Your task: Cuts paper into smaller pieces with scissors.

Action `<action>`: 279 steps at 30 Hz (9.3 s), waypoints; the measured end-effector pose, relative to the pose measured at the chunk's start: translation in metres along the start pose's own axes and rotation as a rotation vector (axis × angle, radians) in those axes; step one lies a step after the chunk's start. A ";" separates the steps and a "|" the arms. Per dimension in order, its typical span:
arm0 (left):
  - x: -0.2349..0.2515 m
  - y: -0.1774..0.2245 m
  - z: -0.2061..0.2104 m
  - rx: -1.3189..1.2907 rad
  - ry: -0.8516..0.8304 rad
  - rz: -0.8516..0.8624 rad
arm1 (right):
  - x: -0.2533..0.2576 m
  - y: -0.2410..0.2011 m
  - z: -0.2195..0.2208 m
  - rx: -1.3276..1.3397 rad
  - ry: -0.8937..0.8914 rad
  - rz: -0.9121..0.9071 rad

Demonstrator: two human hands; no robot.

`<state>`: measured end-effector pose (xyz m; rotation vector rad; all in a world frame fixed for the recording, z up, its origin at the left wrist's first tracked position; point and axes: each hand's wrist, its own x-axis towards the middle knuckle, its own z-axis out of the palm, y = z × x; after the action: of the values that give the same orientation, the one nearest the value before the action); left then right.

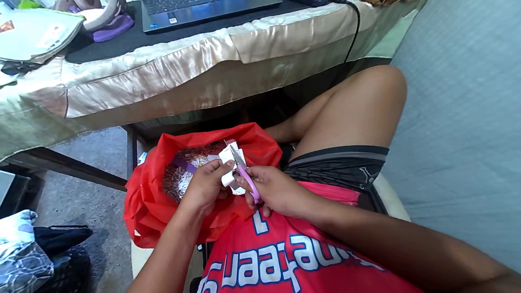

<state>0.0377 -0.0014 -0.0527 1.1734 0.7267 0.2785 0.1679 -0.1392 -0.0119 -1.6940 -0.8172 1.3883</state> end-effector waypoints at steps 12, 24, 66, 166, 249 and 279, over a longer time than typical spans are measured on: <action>-0.004 0.015 -0.020 0.073 0.128 0.118 | -0.022 0.002 -0.017 0.036 0.208 -0.332; 0.040 0.028 -0.009 0.653 0.054 0.112 | 0.027 0.022 -0.052 -0.167 0.372 -0.293; 0.043 0.000 0.004 0.883 0.080 0.159 | 0.068 0.043 -0.021 0.442 0.277 -0.157; 0.106 0.315 -0.175 1.398 0.864 0.402 | 0.074 0.040 -0.054 0.118 0.055 -0.381; 0.055 0.293 -0.161 1.012 0.620 0.778 | 0.039 -0.011 -0.069 0.184 0.171 -0.592; -0.072 0.065 -0.074 0.705 0.130 0.558 | 0.074 -0.054 0.005 0.237 0.215 -0.762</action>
<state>-0.0531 0.0381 0.0185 2.0466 0.6099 0.5964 0.1779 -0.0486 -0.0009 -1.1348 -0.9859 0.7278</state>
